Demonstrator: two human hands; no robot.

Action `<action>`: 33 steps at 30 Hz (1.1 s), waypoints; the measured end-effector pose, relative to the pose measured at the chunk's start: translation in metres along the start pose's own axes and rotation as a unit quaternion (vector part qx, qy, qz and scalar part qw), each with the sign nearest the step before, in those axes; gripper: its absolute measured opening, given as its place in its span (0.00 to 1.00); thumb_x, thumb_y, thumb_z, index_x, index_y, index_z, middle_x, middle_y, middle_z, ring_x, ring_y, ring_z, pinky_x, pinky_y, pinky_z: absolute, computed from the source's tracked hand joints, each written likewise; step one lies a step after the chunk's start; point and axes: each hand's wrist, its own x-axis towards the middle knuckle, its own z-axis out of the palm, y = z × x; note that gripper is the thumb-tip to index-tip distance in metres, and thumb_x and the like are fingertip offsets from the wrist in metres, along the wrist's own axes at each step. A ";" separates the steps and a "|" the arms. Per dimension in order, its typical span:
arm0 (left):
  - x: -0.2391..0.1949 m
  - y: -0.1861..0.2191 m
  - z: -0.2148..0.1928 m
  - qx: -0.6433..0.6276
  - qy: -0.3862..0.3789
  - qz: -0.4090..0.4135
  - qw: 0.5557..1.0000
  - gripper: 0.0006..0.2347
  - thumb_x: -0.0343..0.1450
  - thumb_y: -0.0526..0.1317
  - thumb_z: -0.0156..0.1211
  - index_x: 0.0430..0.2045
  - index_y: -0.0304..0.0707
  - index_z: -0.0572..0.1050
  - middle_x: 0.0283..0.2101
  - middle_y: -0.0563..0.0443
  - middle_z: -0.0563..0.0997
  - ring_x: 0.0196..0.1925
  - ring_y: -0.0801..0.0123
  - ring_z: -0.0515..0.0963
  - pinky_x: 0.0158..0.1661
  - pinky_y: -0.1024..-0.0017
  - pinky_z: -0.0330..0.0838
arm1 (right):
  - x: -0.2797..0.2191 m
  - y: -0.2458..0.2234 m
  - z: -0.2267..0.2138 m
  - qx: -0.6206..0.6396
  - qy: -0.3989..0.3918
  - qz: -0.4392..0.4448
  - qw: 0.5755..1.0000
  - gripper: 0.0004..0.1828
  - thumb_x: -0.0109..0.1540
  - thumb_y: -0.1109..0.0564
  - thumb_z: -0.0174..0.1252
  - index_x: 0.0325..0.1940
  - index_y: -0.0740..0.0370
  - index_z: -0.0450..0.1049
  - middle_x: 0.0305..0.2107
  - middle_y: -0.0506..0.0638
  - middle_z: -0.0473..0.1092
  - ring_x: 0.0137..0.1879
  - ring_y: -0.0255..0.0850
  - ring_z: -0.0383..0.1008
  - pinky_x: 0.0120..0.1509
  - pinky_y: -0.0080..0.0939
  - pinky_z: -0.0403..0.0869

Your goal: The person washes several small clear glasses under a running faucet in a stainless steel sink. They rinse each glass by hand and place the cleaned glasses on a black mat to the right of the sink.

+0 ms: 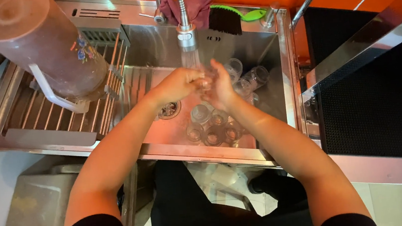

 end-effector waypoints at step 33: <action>0.000 0.014 -0.012 0.125 0.001 0.031 0.992 0.06 0.67 0.37 0.69 0.35 0.48 0.87 0.31 0.51 0.87 0.37 0.65 0.87 0.40 0.70 0.77 | -0.013 -0.007 0.002 -0.010 -0.009 -0.021 1.000 0.39 0.60 0.20 0.47 0.55 0.53 0.67 0.27 0.49 0.70 0.19 0.35 0.63 0.15 0.27 0.51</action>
